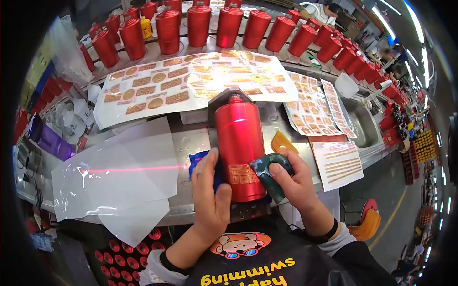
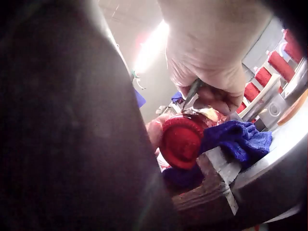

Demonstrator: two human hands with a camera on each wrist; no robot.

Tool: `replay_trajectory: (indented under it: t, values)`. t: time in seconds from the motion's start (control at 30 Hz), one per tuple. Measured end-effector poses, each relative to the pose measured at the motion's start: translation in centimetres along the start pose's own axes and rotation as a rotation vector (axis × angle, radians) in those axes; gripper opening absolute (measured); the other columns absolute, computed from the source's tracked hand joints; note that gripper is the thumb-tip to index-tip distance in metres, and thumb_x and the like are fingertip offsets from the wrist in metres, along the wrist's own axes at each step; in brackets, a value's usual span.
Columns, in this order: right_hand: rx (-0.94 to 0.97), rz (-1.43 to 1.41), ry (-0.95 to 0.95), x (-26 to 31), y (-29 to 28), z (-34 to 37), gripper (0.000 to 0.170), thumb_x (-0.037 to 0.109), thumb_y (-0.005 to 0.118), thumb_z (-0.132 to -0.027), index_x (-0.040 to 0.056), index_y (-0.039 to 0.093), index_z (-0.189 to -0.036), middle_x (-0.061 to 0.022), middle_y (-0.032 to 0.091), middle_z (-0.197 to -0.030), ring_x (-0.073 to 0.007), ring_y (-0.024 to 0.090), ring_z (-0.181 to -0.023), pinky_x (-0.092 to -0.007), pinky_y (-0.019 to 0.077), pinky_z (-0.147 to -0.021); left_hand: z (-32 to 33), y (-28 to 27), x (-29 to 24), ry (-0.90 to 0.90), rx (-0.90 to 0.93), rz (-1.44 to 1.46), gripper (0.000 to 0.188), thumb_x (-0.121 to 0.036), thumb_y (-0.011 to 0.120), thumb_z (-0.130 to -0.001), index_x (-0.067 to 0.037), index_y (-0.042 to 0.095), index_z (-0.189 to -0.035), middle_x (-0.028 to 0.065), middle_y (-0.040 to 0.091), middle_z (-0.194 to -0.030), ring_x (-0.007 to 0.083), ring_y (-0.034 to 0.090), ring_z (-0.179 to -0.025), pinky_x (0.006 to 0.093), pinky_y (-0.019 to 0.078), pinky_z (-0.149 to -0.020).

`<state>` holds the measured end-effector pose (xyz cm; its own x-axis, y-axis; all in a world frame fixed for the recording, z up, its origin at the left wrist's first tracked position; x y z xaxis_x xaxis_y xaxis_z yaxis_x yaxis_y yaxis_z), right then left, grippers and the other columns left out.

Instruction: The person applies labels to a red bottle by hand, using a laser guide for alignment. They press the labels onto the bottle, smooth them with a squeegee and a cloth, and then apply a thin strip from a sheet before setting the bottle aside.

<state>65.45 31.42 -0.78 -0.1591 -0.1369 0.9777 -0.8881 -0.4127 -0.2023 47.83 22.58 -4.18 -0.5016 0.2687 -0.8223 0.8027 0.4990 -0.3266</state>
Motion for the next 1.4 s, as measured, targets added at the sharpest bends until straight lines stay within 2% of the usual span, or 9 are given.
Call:
replay_trajectory:
  t: [0.3,0.43,0.67,0.83,0.9,1.0,1.1,1.23,1.4]
  values:
    - [0.017,0.03,0.003,0.2,-0.1,0.0,0.022,0.019,0.064,-0.094,-0.0006,0.06,-0.103,-0.0032,0.062,-0.079,-0.0069,0.056,-0.071,-0.0236,0.0466,-0.063,-0.6,0.9,1.0,-0.205,-0.053,0.332,0.059,-0.03,0.052,-0.097,0.005,0.036,-0.142,0.0227,0.046,-0.137,0.0329,0.038,-0.13,0.0456,0.0195,-0.113]
    - [-0.005,0.064,-0.023,0.1,-0.2,0.0,0.023,0.019,0.064,-0.094,-0.0006,0.06,-0.103,-0.0036,0.063,-0.08,-0.0072,0.056,-0.071,-0.0241,0.0471,-0.064,1.0,1.2,-4.0,0.39,0.143,-0.479,0.053,-0.029,0.054,-0.094,0.001,0.047,-0.137,0.0184,0.055,-0.135,0.037,0.035,-0.135,0.0585,0.0046,-0.114]
    - [0.007,0.082,-0.039,0.1,-0.3,-0.1,0.024,0.02,0.066,-0.093,-0.0003,0.061,-0.104,-0.006,0.065,-0.08,-0.0111,0.061,-0.073,-0.0254,0.0487,-0.064,1.7,0.7,-3.0,0.346,0.102,-0.632,0.065,-0.041,0.055,-0.094,0.007,0.045,-0.136,0.0209,0.055,-0.134,0.0383,0.047,-0.127,0.0619,0.015,-0.112]
    - [0.026,0.694,-0.73,5.5,0.5,-1.3,0.025,0.011,0.072,-0.076,0.006,0.064,-0.1,-0.0055,0.061,-0.082,-0.0177,0.059,-0.073,-0.0314,0.045,-0.066,2.0,0.1,-0.2,0.149,0.139,-0.469,0.081,-0.044,0.063,-0.088,0.01,0.035,-0.141,0.0227,0.052,-0.134,0.0434,0.043,-0.128,0.0619,0.0164,-0.111]
    - [0.22,0.885,-0.996,6.5,2.0,-0.4,0.029,0.011,0.071,-0.065,0.0102,0.066,-0.093,-0.0023,0.057,-0.085,-0.0176,0.054,-0.074,-0.0333,0.0397,-0.067,1.6,-0.1,-0.3,0.139,0.13,-0.42,0.085,-0.037,0.071,-0.08,0.009,0.036,-0.142,0.0226,0.056,-0.127,0.0441,0.039,-0.131,0.0655,0.0141,-0.109]
    - [0.783,0.67,-0.734,8.5,2.9,-1.0,0.015,0.017,0.069,-0.078,0.0111,0.064,-0.091,-0.0067,0.061,-0.083,-0.0247,0.062,-0.079,-0.0398,0.0487,-0.069,0.8,-0.7,-0.9,0.176,0.126,-0.44,0.088,-0.034,0.076,-0.074,0.007,0.038,-0.141,0.0225,0.058,-0.122,0.0457,0.037,-0.133,0.0682,0.012,-0.108]
    - [0.288,0.735,-0.652,7.8,2.4,-5.5,0.012,0.019,0.068,-0.081,0.0109,0.062,-0.087,-0.0096,0.06,-0.081,-0.0272,0.063,-0.078,-0.0399,0.0502,-0.069,0.9,-0.7,-1.6,0.202,0.129,-0.496,0.087,-0.037,0.077,-0.073,0.007,0.041,-0.14,0.0222,0.059,-0.117,0.0453,0.037,-0.133,0.0682,0.0115,-0.109]
    - [0.612,0.946,-0.887,8.6,4.7,-0.7,0.022,0.015,0.072,-0.07,0.0103,0.061,-0.088,-0.0069,0.05,-0.08,-0.0252,0.058,-0.077,-0.0374,0.0444,-0.065,0.7,-0.6,-1.2,0.211,0.065,-0.455,0.084,-0.041,0.076,-0.076,0.007,0.044,-0.137,0.0209,0.062,-0.11,0.0433,0.038,-0.133,0.0673,0.0119,-0.109]
    - [0.327,0.838,-0.862,8.1,2.7,-0.8,0.028,0.011,0.074,-0.069,0.0114,0.065,-0.096,-0.0048,0.054,-0.084,-0.0239,0.057,-0.082,-0.0388,0.0437,-0.071,1.1,-0.5,0.2,0.185,0.113,-0.408,0.085,-0.043,0.075,-0.078,0.007,0.042,-0.139,0.0201,0.057,-0.123,0.0438,0.034,-0.135,0.0662,0.0127,-0.109]
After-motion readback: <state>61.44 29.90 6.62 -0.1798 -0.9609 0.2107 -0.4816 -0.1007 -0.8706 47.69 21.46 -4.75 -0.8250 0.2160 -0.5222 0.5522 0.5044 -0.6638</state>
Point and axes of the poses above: each hand's wrist, its own z-axis away from the middle knuckle, its own y-axis out of the palm, x = y × z, the point moved 3 cm from there along -z, towards the middle knuckle
